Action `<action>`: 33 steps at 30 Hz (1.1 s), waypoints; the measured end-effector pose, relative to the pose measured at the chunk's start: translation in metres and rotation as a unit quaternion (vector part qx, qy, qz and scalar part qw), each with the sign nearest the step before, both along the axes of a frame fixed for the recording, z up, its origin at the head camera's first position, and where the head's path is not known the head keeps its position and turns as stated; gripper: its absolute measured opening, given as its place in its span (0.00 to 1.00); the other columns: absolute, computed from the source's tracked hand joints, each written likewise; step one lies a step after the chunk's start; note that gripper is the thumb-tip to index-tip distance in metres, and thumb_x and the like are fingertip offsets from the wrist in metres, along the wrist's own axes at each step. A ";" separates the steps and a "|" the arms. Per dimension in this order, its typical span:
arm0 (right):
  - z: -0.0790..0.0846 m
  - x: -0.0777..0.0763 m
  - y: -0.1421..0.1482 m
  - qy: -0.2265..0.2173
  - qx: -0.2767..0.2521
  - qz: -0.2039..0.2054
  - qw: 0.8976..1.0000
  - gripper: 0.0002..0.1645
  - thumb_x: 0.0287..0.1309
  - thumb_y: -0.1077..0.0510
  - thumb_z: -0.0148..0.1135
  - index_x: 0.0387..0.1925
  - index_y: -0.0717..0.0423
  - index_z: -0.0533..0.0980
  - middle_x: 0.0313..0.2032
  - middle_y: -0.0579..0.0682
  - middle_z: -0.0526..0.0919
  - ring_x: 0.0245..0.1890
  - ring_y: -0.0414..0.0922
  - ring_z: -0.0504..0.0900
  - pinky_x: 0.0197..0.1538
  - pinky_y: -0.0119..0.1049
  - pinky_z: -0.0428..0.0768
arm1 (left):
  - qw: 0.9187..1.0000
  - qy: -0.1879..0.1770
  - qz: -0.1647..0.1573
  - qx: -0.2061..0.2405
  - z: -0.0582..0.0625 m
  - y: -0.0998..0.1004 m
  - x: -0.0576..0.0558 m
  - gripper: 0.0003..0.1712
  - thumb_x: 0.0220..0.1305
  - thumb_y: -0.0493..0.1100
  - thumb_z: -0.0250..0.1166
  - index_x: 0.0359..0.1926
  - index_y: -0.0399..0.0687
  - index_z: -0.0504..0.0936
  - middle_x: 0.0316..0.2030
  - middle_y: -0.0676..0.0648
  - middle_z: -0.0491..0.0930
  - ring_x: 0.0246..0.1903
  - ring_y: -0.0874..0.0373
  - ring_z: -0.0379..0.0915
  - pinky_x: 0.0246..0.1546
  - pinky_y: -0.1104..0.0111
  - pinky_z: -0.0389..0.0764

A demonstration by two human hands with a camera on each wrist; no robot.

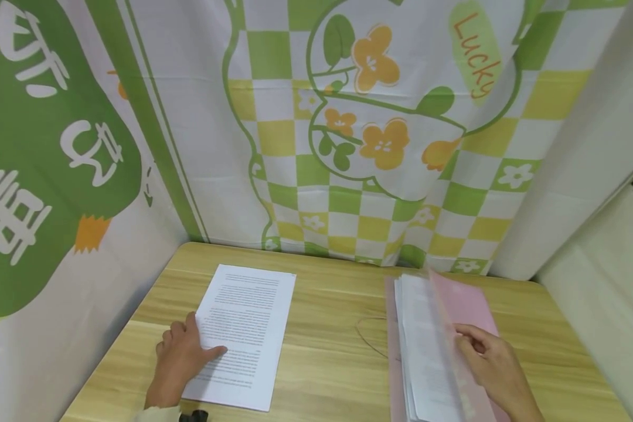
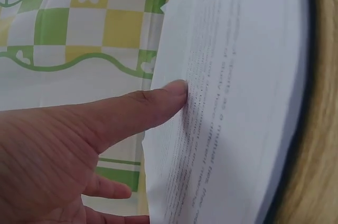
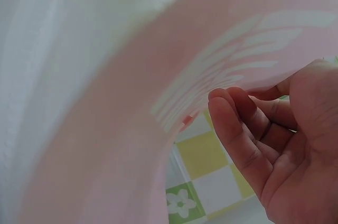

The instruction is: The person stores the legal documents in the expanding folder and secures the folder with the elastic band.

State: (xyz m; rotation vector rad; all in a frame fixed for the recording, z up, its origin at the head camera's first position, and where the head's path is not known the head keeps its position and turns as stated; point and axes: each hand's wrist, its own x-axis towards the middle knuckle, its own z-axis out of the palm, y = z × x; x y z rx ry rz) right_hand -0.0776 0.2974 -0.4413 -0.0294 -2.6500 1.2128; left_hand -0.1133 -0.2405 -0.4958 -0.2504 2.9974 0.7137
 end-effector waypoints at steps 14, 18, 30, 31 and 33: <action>0.000 0.000 0.001 0.000 0.003 -0.001 1.000 0.16 0.72 0.58 0.60 0.54 0.61 0.83 0.31 0.45 0.80 0.16 0.38 0.75 0.18 0.35 0.74 | 1.000 -0.010 0.011 0.012 -0.002 -0.003 -0.009 0.64 0.49 0.55 0.83 0.69 0.20 0.55 0.52 0.18 0.63 0.50 0.25 0.61 0.49 0.40 0.67; 0.000 0.000 0.001 0.003 0.005 0.000 1.000 0.15 0.72 0.59 0.60 0.54 0.62 0.83 0.30 0.46 0.80 0.15 0.38 0.74 0.18 0.34 0.74 | 0.999 -0.019 0.021 0.018 -0.003 -0.002 -0.010 0.65 0.49 0.54 0.83 0.71 0.21 0.54 0.53 0.18 0.62 0.50 0.25 0.61 0.50 0.39 0.66; 0.000 0.000 -0.001 0.003 0.002 -0.006 1.000 0.15 0.72 0.59 0.61 0.53 0.62 0.84 0.30 0.45 0.80 0.16 0.38 0.74 0.17 0.35 0.73 | 0.998 -0.014 0.014 0.062 -0.004 -0.009 -0.010 0.64 0.50 0.50 0.82 0.72 0.23 0.51 0.52 0.18 0.59 0.39 0.28 0.73 0.39 0.39 0.76; -0.001 0.000 -0.001 0.003 0.002 -0.006 1.000 0.15 0.72 0.59 0.61 0.53 0.62 0.84 0.30 0.45 0.80 0.16 0.38 0.74 0.17 0.35 0.73 | 0.998 -0.014 0.012 0.065 -0.004 -0.011 -0.011 0.63 0.51 0.49 0.82 0.72 0.23 0.51 0.53 0.17 0.60 0.40 0.27 0.74 0.41 0.38 0.76; -0.001 0.000 0.000 0.004 0.002 -0.006 1.000 0.15 0.72 0.59 0.60 0.53 0.62 0.84 0.30 0.45 0.80 0.16 0.37 0.74 0.17 0.35 0.73 | 0.998 -0.013 0.008 0.069 -0.004 -0.013 -0.013 0.60 0.52 0.46 0.81 0.72 0.21 0.52 0.54 0.17 0.63 0.44 0.25 0.73 0.44 0.37 0.76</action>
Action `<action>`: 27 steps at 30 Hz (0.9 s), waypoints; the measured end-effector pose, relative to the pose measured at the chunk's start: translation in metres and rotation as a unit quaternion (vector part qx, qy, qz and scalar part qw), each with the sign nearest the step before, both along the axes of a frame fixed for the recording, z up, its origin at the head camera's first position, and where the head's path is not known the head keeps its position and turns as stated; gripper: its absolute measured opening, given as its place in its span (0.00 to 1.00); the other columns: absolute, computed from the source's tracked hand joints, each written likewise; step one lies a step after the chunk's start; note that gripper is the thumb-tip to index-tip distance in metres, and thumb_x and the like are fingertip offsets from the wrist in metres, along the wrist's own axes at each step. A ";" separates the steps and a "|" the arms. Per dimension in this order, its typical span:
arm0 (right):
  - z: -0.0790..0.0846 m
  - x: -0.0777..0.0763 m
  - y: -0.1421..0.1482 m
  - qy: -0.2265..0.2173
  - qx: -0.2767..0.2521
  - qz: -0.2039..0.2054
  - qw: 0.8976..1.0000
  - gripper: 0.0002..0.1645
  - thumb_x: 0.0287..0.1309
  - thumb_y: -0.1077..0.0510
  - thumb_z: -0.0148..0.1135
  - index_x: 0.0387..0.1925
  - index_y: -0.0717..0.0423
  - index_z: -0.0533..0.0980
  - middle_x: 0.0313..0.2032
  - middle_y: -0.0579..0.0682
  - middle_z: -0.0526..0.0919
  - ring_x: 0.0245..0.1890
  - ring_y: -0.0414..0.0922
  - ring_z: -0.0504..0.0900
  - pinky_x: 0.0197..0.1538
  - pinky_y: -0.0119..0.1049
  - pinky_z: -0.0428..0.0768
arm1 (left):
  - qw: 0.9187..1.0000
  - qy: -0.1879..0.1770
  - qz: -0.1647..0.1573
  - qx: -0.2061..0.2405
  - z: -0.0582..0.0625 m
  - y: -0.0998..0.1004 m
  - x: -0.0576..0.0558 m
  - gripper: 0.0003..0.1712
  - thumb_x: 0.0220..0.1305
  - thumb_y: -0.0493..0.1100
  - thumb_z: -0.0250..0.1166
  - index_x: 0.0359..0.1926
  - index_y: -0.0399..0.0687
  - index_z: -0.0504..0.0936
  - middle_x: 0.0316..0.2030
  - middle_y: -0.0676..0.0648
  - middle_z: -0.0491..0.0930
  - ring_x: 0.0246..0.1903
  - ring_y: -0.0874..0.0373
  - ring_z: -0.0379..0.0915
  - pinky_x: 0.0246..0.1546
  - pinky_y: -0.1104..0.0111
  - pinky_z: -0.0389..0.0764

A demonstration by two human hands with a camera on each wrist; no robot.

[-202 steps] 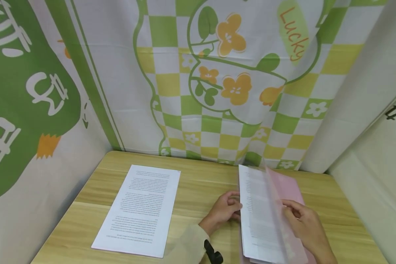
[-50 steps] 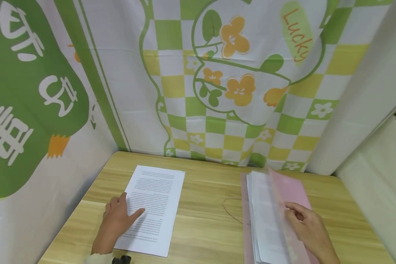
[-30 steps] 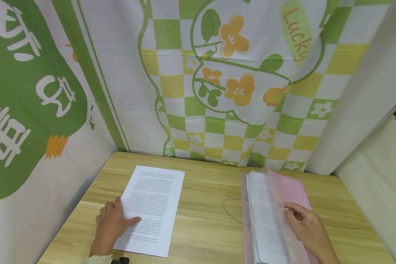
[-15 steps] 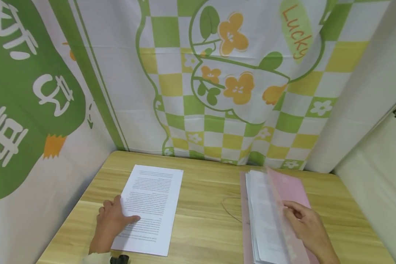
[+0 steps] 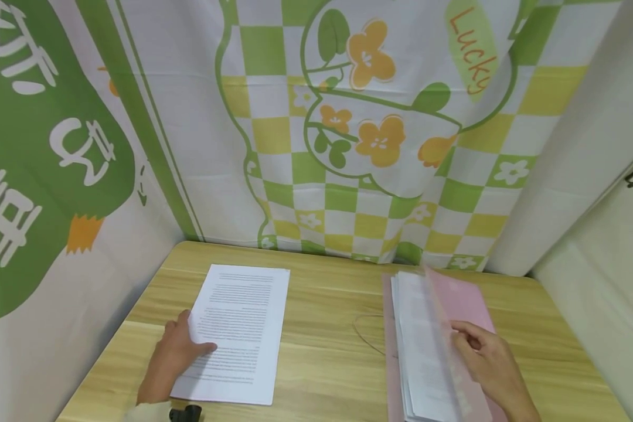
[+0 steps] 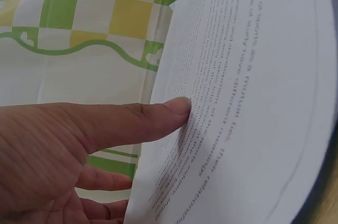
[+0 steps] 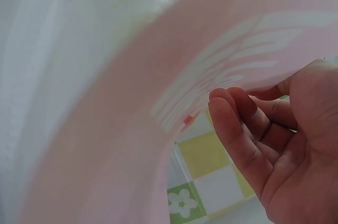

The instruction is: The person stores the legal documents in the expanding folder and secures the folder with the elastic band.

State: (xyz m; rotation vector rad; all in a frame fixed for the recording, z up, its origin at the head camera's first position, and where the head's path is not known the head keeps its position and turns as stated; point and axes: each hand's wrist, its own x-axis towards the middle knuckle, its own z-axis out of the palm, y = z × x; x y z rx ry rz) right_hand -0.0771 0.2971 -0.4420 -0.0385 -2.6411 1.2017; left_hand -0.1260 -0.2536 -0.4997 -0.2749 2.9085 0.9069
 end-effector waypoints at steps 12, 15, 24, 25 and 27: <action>-0.001 -0.001 0.000 0.011 0.014 -0.005 1.000 0.14 0.71 0.60 0.61 0.51 0.61 0.85 0.30 0.45 0.80 0.16 0.37 0.74 0.18 0.34 0.73 | 1.000 -0.003 -0.024 0.012 0.001 -0.003 -0.006 0.42 0.61 0.33 0.70 0.69 0.17 0.60 0.64 0.19 0.65 0.62 0.23 0.65 0.60 0.38 0.69; -0.002 0.000 -0.001 0.011 0.009 -0.005 1.000 0.13 0.70 0.60 0.61 0.51 0.61 0.85 0.29 0.44 0.79 0.16 0.37 0.73 0.17 0.34 0.73 | 0.999 -0.004 -0.026 0.021 0.001 -0.004 -0.006 0.39 0.63 0.32 0.67 0.69 0.17 0.60 0.64 0.20 0.67 0.62 0.24 0.66 0.60 0.38 0.69; 0.000 0.001 -0.001 -0.005 0.010 -0.012 1.000 0.15 0.71 0.58 0.62 0.53 0.61 0.84 0.30 0.45 0.80 0.16 0.38 0.74 0.19 0.34 0.73 | 0.994 -0.006 -0.029 0.101 -0.001 -0.007 -0.004 0.33 0.65 0.31 0.66 0.67 0.19 0.67 0.38 0.40 0.79 0.37 0.48 0.75 0.34 0.59 0.78; 0.000 0.001 -0.001 -0.008 0.008 -0.012 1.000 0.15 0.71 0.58 0.61 0.53 0.61 0.84 0.30 0.45 0.80 0.16 0.38 0.74 0.19 0.35 0.73 | 0.993 -0.007 -0.028 0.115 -0.001 -0.007 -0.004 0.32 0.65 0.30 0.65 0.67 0.19 0.67 0.38 0.41 0.79 0.36 0.50 0.75 0.33 0.61 0.78; 0.000 -0.001 -0.002 -0.010 0.004 -0.008 1.000 0.16 0.71 0.58 0.61 0.54 0.61 0.84 0.29 0.45 0.80 0.14 0.39 0.73 0.18 0.35 0.73 | 0.988 -0.014 -0.020 0.153 -0.002 -0.008 -0.004 0.31 0.67 0.29 0.63 0.68 0.20 0.66 0.39 0.40 0.80 0.36 0.51 0.77 0.31 0.63 0.78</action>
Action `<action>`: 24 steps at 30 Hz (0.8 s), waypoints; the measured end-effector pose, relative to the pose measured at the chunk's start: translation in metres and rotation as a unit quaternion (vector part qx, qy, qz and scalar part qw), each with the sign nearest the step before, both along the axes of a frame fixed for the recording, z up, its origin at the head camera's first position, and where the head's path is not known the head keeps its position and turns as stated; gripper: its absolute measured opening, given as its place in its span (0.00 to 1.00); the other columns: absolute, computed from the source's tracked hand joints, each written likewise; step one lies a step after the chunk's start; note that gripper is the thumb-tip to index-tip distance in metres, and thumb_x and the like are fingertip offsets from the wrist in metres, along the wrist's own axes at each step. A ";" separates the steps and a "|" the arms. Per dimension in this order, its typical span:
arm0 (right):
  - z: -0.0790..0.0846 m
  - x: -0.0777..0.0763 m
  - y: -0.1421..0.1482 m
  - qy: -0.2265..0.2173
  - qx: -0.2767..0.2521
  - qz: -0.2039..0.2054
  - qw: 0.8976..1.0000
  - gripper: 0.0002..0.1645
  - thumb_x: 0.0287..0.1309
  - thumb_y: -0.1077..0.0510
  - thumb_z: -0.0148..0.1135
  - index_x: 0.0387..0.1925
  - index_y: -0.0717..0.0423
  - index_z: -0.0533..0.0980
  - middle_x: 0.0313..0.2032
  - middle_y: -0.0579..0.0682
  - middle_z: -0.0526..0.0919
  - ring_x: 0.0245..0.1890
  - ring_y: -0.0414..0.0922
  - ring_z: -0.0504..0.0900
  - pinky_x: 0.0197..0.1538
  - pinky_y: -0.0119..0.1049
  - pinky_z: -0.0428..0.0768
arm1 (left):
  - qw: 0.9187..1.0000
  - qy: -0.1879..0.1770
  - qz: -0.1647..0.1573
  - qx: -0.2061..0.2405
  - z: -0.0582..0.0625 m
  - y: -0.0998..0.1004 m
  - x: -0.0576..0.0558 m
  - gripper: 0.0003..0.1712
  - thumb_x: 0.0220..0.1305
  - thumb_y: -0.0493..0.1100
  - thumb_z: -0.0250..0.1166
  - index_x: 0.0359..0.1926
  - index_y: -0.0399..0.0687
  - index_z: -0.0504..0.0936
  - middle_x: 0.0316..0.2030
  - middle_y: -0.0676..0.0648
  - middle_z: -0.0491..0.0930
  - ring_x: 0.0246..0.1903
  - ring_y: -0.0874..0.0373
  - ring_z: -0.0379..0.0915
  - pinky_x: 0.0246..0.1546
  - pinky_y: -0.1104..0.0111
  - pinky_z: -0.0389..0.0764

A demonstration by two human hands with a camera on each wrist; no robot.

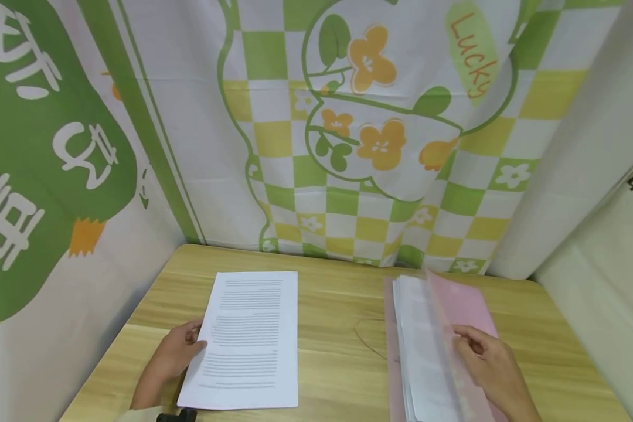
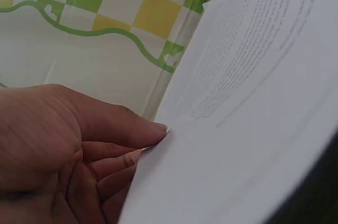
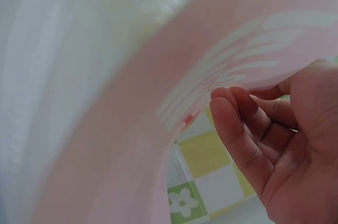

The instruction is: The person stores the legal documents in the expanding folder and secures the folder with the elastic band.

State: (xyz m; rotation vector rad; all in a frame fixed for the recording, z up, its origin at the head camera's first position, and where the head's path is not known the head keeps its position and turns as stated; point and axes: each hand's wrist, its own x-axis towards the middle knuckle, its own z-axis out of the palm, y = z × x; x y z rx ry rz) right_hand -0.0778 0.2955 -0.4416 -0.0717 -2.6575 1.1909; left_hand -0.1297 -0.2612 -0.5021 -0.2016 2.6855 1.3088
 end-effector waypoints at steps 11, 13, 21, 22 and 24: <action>0.000 0.001 0.002 0.013 0.000 0.005 1.000 0.14 0.71 0.59 0.61 0.52 0.60 0.84 0.28 0.44 0.80 0.14 0.38 0.74 0.17 0.34 0.73 | 0.983 -0.027 0.000 0.184 -0.014 -0.009 -0.001 0.28 0.73 0.27 0.54 0.72 0.28 0.62 0.39 0.38 0.84 0.34 0.45 0.84 0.30 0.55 0.85; 0.000 0.001 0.002 0.012 -0.001 0.004 1.000 0.14 0.71 0.59 0.61 0.52 0.60 0.84 0.28 0.44 0.79 0.15 0.38 0.74 0.17 0.34 0.73 | 0.977 -0.032 -0.008 0.211 -0.016 -0.012 -0.001 0.29 0.74 0.27 0.54 0.72 0.28 0.60 0.40 0.37 0.85 0.34 0.43 0.85 0.31 0.55 0.85; 0.000 0.000 0.001 -0.002 -0.001 0.002 1.000 0.15 0.72 0.58 0.61 0.53 0.60 0.84 0.29 0.44 0.79 0.15 0.39 0.74 0.17 0.35 0.74 | 0.963 -0.048 -0.012 0.263 -0.018 -0.015 -0.002 0.31 0.75 0.31 0.55 0.74 0.29 0.58 0.43 0.36 0.86 0.37 0.44 0.86 0.35 0.57 0.86; 0.000 0.000 0.001 -0.001 -0.001 0.002 1.000 0.15 0.72 0.58 0.61 0.53 0.60 0.84 0.30 0.44 0.79 0.15 0.38 0.74 0.17 0.35 0.74 | 0.961 -0.050 -0.013 0.271 -0.018 -0.014 -0.002 0.31 0.75 0.31 0.55 0.74 0.29 0.58 0.43 0.37 0.86 0.38 0.45 0.86 0.35 0.57 0.86; 0.000 0.000 0.001 -0.001 0.000 0.002 1.000 0.15 0.72 0.58 0.61 0.53 0.60 0.84 0.29 0.44 0.79 0.15 0.39 0.74 0.17 0.35 0.74 | 0.957 -0.052 -0.015 0.287 -0.020 -0.013 -0.003 0.31 0.76 0.32 0.56 0.74 0.29 0.58 0.43 0.38 0.86 0.38 0.46 0.86 0.36 0.58 0.86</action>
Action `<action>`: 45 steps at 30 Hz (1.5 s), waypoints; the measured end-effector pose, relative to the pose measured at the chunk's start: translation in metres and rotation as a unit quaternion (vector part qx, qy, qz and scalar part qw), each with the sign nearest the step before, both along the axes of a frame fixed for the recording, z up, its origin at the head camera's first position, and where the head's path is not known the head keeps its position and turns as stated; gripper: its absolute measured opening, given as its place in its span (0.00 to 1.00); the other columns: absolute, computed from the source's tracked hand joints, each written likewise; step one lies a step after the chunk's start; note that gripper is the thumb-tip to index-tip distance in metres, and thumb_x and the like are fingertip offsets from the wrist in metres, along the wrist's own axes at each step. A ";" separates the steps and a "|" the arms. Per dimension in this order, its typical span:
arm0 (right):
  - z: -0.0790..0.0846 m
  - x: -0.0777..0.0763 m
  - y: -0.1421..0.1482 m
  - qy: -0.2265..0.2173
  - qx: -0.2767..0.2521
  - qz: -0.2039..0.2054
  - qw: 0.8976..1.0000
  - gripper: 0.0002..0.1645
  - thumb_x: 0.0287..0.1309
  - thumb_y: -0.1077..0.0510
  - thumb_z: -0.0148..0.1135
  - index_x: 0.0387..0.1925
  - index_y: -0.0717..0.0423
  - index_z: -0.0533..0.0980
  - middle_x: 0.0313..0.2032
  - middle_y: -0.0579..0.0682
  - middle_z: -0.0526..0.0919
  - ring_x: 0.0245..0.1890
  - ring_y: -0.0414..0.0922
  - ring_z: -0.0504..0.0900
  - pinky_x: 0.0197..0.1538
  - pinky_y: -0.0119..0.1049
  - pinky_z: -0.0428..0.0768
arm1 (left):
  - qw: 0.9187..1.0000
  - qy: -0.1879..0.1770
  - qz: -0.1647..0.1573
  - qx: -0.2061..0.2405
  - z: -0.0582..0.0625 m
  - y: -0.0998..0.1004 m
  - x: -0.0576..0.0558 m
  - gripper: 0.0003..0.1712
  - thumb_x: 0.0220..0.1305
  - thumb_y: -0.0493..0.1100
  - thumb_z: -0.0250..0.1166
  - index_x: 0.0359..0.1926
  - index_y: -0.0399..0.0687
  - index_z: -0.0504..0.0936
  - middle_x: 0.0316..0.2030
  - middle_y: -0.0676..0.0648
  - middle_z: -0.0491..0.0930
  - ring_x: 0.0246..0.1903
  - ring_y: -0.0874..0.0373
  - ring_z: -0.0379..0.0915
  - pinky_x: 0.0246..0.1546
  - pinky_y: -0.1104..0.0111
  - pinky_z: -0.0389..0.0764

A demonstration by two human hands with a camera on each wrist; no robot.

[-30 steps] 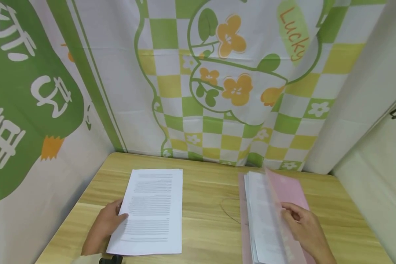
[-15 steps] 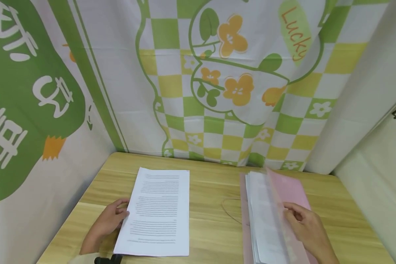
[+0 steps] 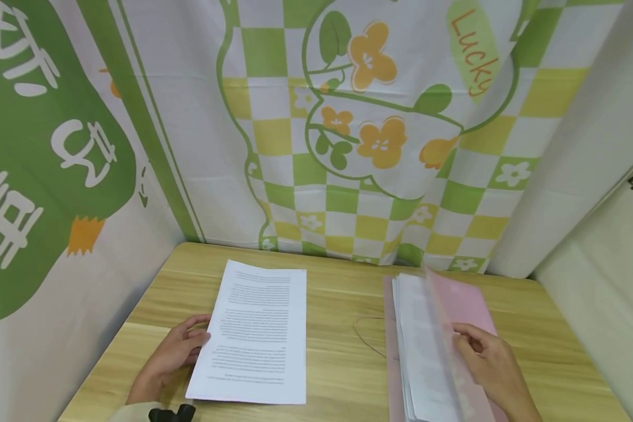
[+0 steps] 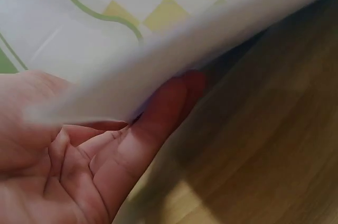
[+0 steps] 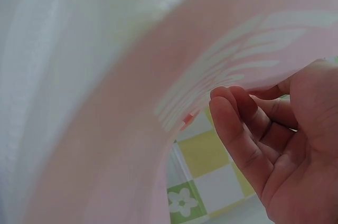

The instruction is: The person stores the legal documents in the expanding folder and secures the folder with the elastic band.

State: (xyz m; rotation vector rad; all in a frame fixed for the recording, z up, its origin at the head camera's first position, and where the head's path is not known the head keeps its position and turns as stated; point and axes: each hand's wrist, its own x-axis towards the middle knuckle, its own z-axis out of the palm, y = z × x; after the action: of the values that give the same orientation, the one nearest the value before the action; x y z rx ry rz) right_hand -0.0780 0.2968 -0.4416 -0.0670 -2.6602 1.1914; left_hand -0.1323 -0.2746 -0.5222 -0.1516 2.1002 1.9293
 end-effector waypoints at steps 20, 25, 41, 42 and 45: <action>0.001 -0.001 -0.001 0.010 0.008 -0.001 1.000 0.14 0.71 0.58 0.61 0.52 0.61 0.84 0.31 0.45 0.80 0.20 0.37 0.76 0.20 0.34 0.74 | 0.993 0.016 -0.018 0.117 -0.001 0.017 -0.004 0.33 0.78 0.34 0.54 0.76 0.30 0.52 0.48 0.41 0.84 0.43 0.50 0.85 0.40 0.61 0.85; -0.002 -0.001 -0.001 0.012 0.009 0.005 1.000 0.14 0.71 0.59 0.62 0.52 0.62 0.84 0.29 0.43 0.79 0.17 0.37 0.74 0.19 0.34 0.74 | 0.992 0.020 -0.012 0.121 -0.003 0.033 -0.004 0.32 0.78 0.33 0.54 0.76 0.31 0.54 0.47 0.41 0.84 0.41 0.50 0.85 0.40 0.61 0.85; -0.005 -0.003 -0.002 0.030 0.021 0.008 0.999 0.13 0.68 0.61 0.64 0.50 0.60 0.86 0.30 0.41 0.79 0.27 0.33 0.77 0.22 0.31 0.74 | 0.985 0.024 -0.039 0.168 -0.002 0.090 -0.013 0.31 0.77 0.32 0.54 0.76 0.34 0.56 0.48 0.40 0.84 0.41 0.51 0.86 0.39 0.64 0.85; -0.005 -0.003 -0.003 0.033 0.027 0.009 0.999 0.13 0.68 0.61 0.64 0.50 0.59 0.86 0.30 0.40 0.80 0.28 0.32 0.77 0.24 0.30 0.74 | 0.984 0.024 -0.041 0.169 -0.001 0.093 -0.013 0.31 0.77 0.32 0.54 0.75 0.34 0.57 0.48 0.40 0.84 0.40 0.51 0.85 0.39 0.64 0.85; -0.005 -0.003 -0.004 0.043 0.040 0.016 0.998 0.12 0.67 0.62 0.65 0.49 0.60 0.86 0.29 0.39 0.80 0.29 0.32 0.77 0.29 0.27 0.74 | 0.983 0.025 -0.049 0.175 -0.001 0.102 -0.014 0.31 0.77 0.32 0.55 0.75 0.33 0.57 0.47 0.41 0.85 0.39 0.53 0.85 0.37 0.65 0.85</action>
State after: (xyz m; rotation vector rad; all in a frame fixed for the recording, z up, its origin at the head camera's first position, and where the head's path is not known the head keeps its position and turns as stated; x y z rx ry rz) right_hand -0.0808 0.2928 -0.4470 0.0403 -2.6386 1.0718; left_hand -0.1466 -0.1721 -0.5231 0.0726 1.7251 2.2212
